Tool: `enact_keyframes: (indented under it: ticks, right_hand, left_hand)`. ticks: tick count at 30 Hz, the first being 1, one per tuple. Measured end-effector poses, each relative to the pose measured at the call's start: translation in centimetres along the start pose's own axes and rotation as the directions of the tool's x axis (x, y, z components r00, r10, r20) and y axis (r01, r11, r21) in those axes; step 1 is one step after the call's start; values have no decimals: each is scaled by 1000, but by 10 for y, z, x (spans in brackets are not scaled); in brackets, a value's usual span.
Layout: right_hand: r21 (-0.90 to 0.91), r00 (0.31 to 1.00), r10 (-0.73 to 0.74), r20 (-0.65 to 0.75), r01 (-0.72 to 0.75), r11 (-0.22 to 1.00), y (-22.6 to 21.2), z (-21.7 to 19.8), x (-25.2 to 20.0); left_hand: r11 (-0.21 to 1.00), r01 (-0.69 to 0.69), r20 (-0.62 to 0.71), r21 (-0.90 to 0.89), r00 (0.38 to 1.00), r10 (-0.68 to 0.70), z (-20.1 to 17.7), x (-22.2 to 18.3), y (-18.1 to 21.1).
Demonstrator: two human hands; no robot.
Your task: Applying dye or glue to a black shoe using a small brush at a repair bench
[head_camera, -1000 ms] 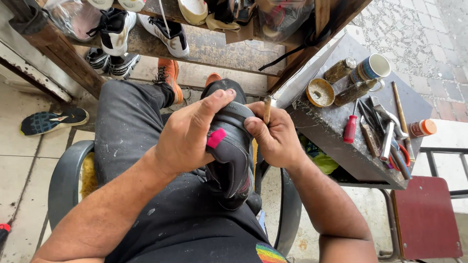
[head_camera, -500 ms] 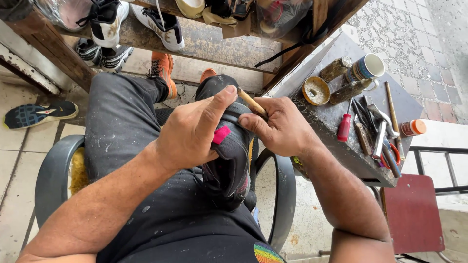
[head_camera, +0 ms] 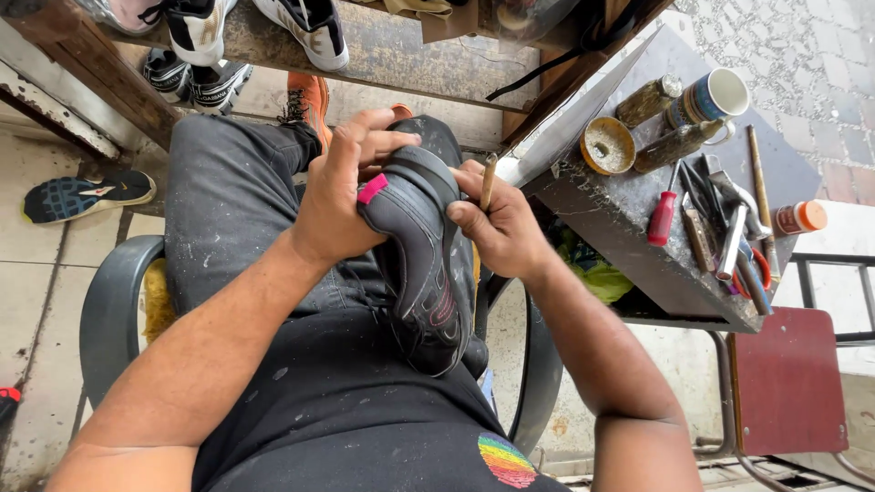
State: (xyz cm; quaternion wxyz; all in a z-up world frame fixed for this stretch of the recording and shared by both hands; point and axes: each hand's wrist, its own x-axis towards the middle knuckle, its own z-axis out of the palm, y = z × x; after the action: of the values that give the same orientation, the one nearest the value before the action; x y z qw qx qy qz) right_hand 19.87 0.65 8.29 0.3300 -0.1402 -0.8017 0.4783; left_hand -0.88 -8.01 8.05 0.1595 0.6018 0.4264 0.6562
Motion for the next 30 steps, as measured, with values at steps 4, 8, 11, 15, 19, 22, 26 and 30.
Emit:
enact_keyframes:
  ticks: [4,8,11,15,19,22,26,30]
  right_hand:
    - [-174,988,-119,-101,100,980,1,17,2]
    - [-6,996,-67,-63,66,998,13,21,-6]
    - [-38,994,-101,-45,99,994,14,26,-3]
    - [-175,985,-139,-99,120,977,18,30,-1]
    - [-182,979,-91,-185,57,982,14,36,1]
    - [-204,972,-65,-224,18,979,16,33,2]
    - [269,966,258,30,-257,928,24,21,-7]
    - [608,894,442,74,-392,690,60,29,-50]
  left_hand:
    - [999,-6,-30,36,1000,8,-2,-2,-9]
    - [991,35,5,-126,999,-34,-8,-9,-25]
    - [975,63,16,-214,998,-61,-10,-10,-33]
    - [973,94,32,-210,995,-90,-15,-9,-36]
    - [981,94,23,-170,996,-92,-16,-1,-25]
    - [990,72,31,-123,997,-69,-17,7,-21]
    - [931,197,108,-308,979,-172,-16,-2,-51]
    - [638,474,258,-606,877,-406,-15,-53,-103]
